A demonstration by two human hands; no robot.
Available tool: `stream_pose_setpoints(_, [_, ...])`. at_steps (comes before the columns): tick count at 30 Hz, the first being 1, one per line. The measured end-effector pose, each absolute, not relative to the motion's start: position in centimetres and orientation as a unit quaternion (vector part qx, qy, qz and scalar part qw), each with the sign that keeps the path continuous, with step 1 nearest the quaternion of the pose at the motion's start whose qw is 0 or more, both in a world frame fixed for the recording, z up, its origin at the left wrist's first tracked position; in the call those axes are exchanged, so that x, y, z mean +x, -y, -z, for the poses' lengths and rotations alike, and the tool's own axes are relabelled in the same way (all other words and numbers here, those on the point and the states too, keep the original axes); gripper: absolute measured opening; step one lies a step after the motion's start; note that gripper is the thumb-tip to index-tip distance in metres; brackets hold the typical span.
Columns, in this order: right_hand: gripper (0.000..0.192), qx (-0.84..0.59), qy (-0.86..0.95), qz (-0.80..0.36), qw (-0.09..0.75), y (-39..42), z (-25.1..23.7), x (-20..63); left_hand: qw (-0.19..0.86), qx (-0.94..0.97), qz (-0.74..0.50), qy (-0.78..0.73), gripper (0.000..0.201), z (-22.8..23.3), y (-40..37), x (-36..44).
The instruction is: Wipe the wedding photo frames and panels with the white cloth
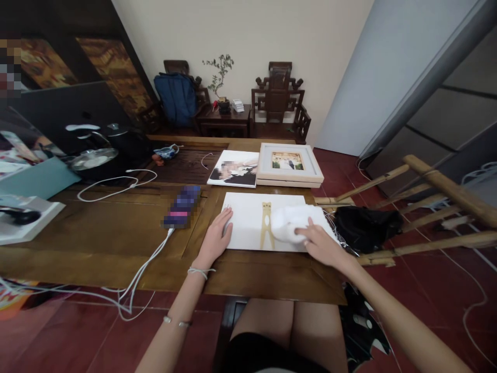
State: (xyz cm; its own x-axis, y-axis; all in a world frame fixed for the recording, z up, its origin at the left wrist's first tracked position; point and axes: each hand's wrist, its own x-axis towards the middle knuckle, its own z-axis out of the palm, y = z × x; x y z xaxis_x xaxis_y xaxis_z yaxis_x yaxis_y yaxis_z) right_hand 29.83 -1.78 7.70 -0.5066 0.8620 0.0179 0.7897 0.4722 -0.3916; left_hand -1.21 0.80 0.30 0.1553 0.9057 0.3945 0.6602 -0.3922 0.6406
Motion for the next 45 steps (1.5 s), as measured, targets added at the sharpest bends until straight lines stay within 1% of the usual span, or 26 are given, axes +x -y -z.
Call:
stream_pose_setpoints(5, [0.033, -0.491, 0.845, -0.161, 0.139, -6.8, -7.6, 29.2, 0.166, 0.741, -0.385, -0.525, 0.038, -0.2, -0.9, -1.3])
stream_pose_setpoints(9, [0.035, -0.517, 0.825, -0.161, 0.162, -9.8, -8.0, 28.8, 0.170, 0.739, -0.389, -0.523, 0.038, -0.1, -0.9, -1.4])
stream_pose_setpoints(13, [0.033, -0.507, 0.836, -0.149, 0.150, -7.9, -7.9, 28.6, 0.168, 0.741, -0.387, -0.521, 0.039, 0.0, -0.9, -1.4])
stream_pose_setpoints(18, [0.034, -0.492, 0.850, -0.145, 0.116, 0.1, -7.8, 28.8, 0.165, 0.743, -0.381, -0.525, 0.039, -0.2, -0.8, -1.3])
stream_pose_setpoints(21, [0.038, -0.474, 0.857, -0.173, 0.102, 5.0, -8.4, 29.3, 0.164, 0.741, -0.383, -0.527, 0.039, -0.3, -0.8, -1.2])
stream_pose_setpoints(24, [0.040, -0.457, 0.859, -0.216, 0.086, 7.1, -8.8, 30.1, 0.164, 0.739, -0.387, -0.527, 0.038, -0.4, -0.8, -1.1])
stream_pose_setpoints(27, [0.041, -0.470, 0.847, -0.230, 0.090, 5.6, -8.8, 30.6, 0.164, 0.739, -0.389, -0.525, 0.038, -0.4, -0.8, -1.1])
stream_pose_setpoints(33, [0.030, -0.475, 0.848, -0.195, 0.134, -3.6, -8.3, 28.4, 0.165, 0.740, -0.388, -0.523, 0.038, -0.2, -0.9, -1.3])
stream_pose_setpoints(35, [0.032, -0.481, 0.841, -0.190, 0.160, -6.0, -8.0, 26.5, 0.167, 0.740, -0.390, -0.522, 0.038, -0.2, -0.9, -1.3])
stream_pose_setpoints(37, [0.038, -0.481, 0.841, -0.181, 0.169, -7.2, -7.5, 24.6, 0.168, 0.740, -0.388, -0.523, 0.038, -0.2, -0.9, -1.4])
stream_pose_setpoints(41, [0.045, -0.458, 0.867, -0.143, 0.134, -5.3, -6.2, 21.8, 0.170, 0.739, -0.386, -0.525, 0.038, -0.3, -0.9, -1.4])
stream_pose_setpoints(45, [0.046, -0.421, 0.891, -0.135, 0.101, 0.7, -5.9, 21.3, 0.166, 0.741, -0.383, -0.526, 0.039, -0.2, -0.9, -1.3])
